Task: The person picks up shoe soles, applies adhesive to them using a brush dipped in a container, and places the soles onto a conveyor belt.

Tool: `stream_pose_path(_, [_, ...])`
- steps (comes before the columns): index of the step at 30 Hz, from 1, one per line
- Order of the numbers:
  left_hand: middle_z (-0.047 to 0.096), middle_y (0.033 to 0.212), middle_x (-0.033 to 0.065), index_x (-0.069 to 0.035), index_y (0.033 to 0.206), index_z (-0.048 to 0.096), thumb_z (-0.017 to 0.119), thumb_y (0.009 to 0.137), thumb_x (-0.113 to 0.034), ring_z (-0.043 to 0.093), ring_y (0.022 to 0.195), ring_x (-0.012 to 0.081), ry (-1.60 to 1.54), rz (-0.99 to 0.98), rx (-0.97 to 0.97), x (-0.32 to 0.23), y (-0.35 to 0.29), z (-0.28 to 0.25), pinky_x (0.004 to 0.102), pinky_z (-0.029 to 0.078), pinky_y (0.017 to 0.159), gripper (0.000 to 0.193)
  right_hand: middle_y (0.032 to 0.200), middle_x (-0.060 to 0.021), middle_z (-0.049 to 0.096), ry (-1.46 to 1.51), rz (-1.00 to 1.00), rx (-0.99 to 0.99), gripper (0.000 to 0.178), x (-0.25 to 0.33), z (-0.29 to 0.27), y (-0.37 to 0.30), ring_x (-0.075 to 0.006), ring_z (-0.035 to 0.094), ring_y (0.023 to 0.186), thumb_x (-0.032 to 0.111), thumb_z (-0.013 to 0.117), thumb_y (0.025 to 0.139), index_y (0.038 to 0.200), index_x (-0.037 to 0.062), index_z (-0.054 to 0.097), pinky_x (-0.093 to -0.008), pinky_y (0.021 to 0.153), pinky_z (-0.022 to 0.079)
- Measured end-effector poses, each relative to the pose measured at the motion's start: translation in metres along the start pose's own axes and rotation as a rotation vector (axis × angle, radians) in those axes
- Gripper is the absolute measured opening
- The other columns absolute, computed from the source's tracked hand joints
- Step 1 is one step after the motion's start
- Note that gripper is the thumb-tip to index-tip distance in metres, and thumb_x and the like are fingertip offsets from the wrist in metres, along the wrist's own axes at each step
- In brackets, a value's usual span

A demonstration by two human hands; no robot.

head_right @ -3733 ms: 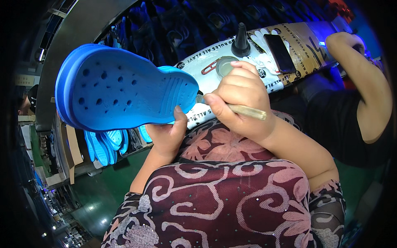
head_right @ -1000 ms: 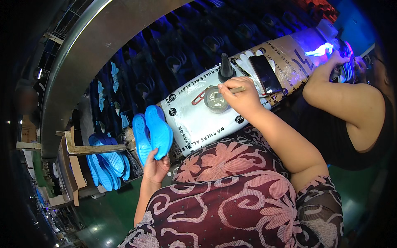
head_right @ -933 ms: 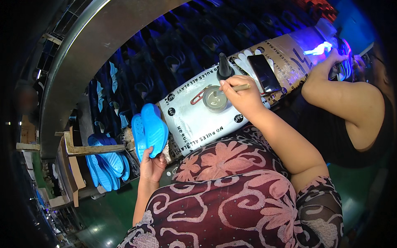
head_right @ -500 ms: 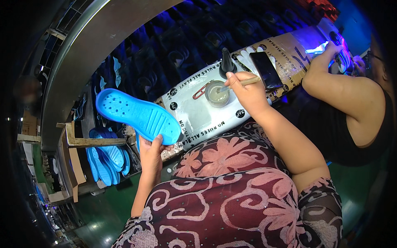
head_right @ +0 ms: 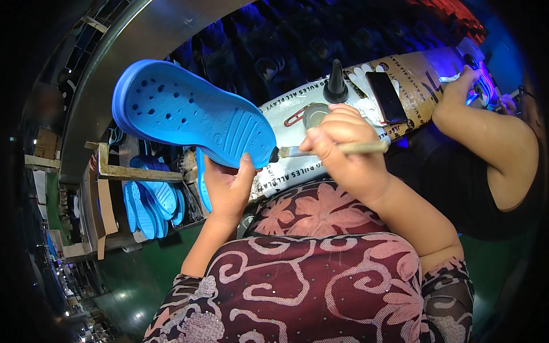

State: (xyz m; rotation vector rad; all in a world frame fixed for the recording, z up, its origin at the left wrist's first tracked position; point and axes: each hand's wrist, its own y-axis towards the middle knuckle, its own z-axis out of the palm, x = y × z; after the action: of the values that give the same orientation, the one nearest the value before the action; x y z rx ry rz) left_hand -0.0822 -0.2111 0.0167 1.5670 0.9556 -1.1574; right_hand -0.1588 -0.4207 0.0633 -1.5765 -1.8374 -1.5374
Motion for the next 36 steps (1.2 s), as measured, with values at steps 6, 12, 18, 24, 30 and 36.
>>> stream_pose_path(6, [0.065,0.100,0.0153,0.004,0.117,0.047,0.065,0.079,-0.008,0.065,0.088,0.0225,0.094,0.064,0.002,-0.003,-0.005,-0.001,0.0330,0.050,0.081,0.044,0.060,-0.0029,0.059,-0.070,-0.122,0.015,0.027,0.002,0.015,0.001,-0.0221,0.055,0.063,0.018,0.059,0.089,0.065,0.0077,0.066,-0.0398,0.086,0.041])
stream_pose_path(12, [0.066,0.098,0.0147,0.003,0.114,0.049,0.066,0.078,-0.006,0.065,0.087,0.0208,0.003,0.019,-0.018,-0.002,-0.009,0.001,0.0314,0.050,0.081,0.041,0.060,-0.0036,0.058,-0.140,-0.148,0.021,0.027,0.002,0.024,0.003,-0.0229,0.055,0.062,0.020,0.061,0.087,0.064,0.0083,0.065,-0.0389,0.085,0.042])
stream_pose_path(18, [0.065,0.099,0.0136,0.004,0.113,0.049,0.066,0.079,-0.008,0.064,0.088,0.0197,0.063,0.008,-0.016,0.000,-0.007,-0.002,0.0311,0.049,0.081,0.039,0.058,-0.0042,0.058,-0.161,-0.081,0.026,0.029,0.000,0.019,0.001,-0.0234,0.055,0.061,0.018,0.060,0.087,0.061,0.0081,0.064,-0.0383,0.084,0.041])
stream_pose_path(24, [0.065,0.098,0.0130,0.004,0.112,0.049,0.065,0.079,-0.008,0.063,0.088,0.0184,-0.016,-0.042,0.005,0.003,-0.006,0.000,0.0305,0.049,0.082,0.039,0.058,-0.0044,0.058,-0.106,-0.118,0.032,0.029,0.001,0.021,0.006,-0.0237,0.054,0.060,0.018,0.059,0.087,0.060,0.0079,0.063,-0.0383,0.083,0.041])
stream_pose_path(30, [0.064,0.099,0.0133,0.004,0.112,0.049,0.064,0.080,-0.007,0.062,0.089,0.0185,-0.043,0.020,-0.007,-0.006,-0.007,0.003,0.0306,0.048,0.083,0.038,0.057,-0.0039,0.055,-0.184,-0.145,0.021,0.030,-0.007,0.022,0.005,-0.0236,0.053,0.059,0.018,0.060,0.087,0.059,0.0075,0.062,-0.0387,0.081,0.042])
stream_pose_path(36, [0.063,0.100,0.0129,0.005,0.114,0.047,0.064,0.080,-0.005,0.062,0.090,0.0183,-0.025,-0.019,-0.003,0.004,-0.010,0.003,0.0308,0.048,0.084,0.040,0.056,-0.0035,0.054,-0.168,-0.156,0.039,0.026,-0.002,0.016,0.003,-0.0227,0.053,0.059,0.018,0.063,0.085,0.061,0.0075,0.064,-0.0384,0.081,0.042])
